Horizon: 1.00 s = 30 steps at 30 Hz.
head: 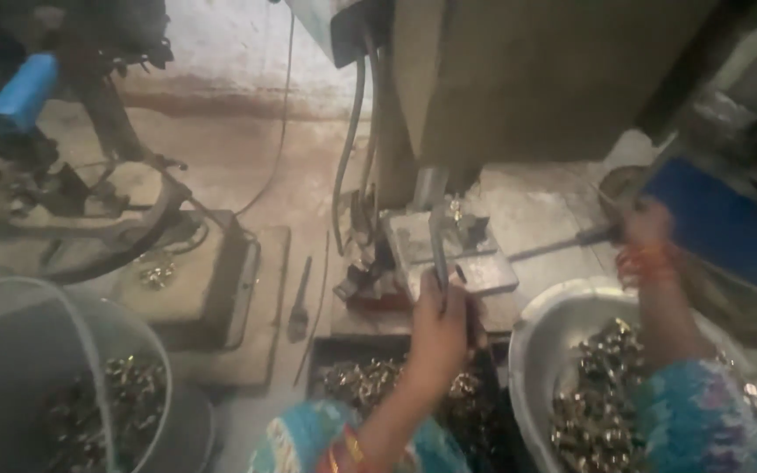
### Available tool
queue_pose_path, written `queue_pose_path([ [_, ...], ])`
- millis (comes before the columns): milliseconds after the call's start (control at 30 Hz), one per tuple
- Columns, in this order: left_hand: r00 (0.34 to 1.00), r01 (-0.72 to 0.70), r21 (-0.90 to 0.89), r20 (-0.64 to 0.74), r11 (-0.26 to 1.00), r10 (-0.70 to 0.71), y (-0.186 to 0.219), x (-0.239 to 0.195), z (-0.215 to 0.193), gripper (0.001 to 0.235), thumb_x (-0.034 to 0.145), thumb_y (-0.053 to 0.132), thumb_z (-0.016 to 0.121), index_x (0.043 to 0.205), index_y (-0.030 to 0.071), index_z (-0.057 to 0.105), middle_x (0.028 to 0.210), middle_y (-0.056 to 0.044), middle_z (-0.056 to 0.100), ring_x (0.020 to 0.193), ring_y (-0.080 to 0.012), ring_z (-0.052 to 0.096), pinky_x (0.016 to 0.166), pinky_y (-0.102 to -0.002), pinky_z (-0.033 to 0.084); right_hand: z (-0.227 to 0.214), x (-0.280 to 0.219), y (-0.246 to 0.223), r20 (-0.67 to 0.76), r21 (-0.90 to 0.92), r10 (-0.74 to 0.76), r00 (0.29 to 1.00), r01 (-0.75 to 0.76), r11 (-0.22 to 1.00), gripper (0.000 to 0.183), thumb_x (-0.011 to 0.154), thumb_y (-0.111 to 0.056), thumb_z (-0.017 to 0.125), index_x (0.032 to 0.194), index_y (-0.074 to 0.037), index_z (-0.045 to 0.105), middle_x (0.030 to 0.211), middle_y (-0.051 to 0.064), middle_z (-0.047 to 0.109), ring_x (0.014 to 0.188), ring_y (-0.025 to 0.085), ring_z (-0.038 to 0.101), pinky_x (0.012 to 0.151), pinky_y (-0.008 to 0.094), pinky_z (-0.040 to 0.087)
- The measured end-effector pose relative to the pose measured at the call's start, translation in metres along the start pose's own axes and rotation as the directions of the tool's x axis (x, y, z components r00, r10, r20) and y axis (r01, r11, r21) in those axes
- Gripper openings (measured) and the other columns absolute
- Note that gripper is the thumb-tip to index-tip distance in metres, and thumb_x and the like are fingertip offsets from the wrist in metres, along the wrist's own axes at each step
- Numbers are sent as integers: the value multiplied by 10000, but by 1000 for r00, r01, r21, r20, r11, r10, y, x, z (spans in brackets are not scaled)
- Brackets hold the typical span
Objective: The person operates a manual hand press to assemble or process small metal components.
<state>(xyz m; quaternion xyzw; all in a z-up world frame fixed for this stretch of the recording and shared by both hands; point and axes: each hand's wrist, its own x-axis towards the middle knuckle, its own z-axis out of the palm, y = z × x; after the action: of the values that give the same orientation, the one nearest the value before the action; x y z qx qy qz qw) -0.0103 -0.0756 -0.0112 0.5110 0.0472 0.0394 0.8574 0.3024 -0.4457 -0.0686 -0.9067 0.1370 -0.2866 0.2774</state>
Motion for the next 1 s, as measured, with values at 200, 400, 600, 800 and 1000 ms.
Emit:
queue_pose_path([
  [200, 994, 52, 323, 76, 945, -80, -10, 24, -35, 363, 1029, 259, 476, 849, 32, 695, 623, -84, 607, 431, -128, 543, 383, -276, 423, -57, -34, -32, 97, 670, -258, 961, 128, 732, 406, 923, -236, 741, 1226, 26, 682, 1090, 151, 728, 946, 208, 717, 835, 346, 582],
  [400, 984, -3, 295, 170, 955, -49, 30, 24, -64, 220, 984, 193, 459, 1175, 87, 484, 805, -80, 756, 497, -132, 611, 456, -291, 540, -9, -67, 94, 181, -17, -541, 821, 553, 833, 224, 1038, -211, 669, 1143, -25, 736, 1029, 141, 735, 967, 268, 690, 873, 418, 564],
  [600, 983, -104, 440, 181, 892, 26, 44, 19, -61, 233, 1022, 170, 460, 1183, 6, 496, 810, -113, 759, 490, -135, 620, 425, -283, 468, -36, -270, 87, 800, -250, -31, 600, 379, 891, 280, 979, -275, 571, 995, -83, 774, 929, 148, 742, 812, 252, 725, 757, 396, 597],
  [800, 989, -62, 482, 144, 874, -9, 35, 25, -63, 222, 1012, 173, 443, 1168, 19, 479, 806, -119, 761, 486, -142, 638, 403, -294, 474, -13, -316, 84, 620, -455, -95, 779, 456, 765, 172, 852, -257, 689, 923, -128, 779, 929, 145, 753, 878, 330, 732, 792, 450, 573],
  [1000, 982, -135, 492, 183, 860, 49, 42, 22, -61, 230, 1018, 171, 463, 1185, 14, 482, 811, -102, 779, 502, -146, 662, 409, -293, 480, -11, -302, 75, 423, -295, -72, 903, 213, 931, 175, 884, -196, 674, 957, -81, 784, 941, 207, 751, 855, 376, 716, 782, 463, 570],
])
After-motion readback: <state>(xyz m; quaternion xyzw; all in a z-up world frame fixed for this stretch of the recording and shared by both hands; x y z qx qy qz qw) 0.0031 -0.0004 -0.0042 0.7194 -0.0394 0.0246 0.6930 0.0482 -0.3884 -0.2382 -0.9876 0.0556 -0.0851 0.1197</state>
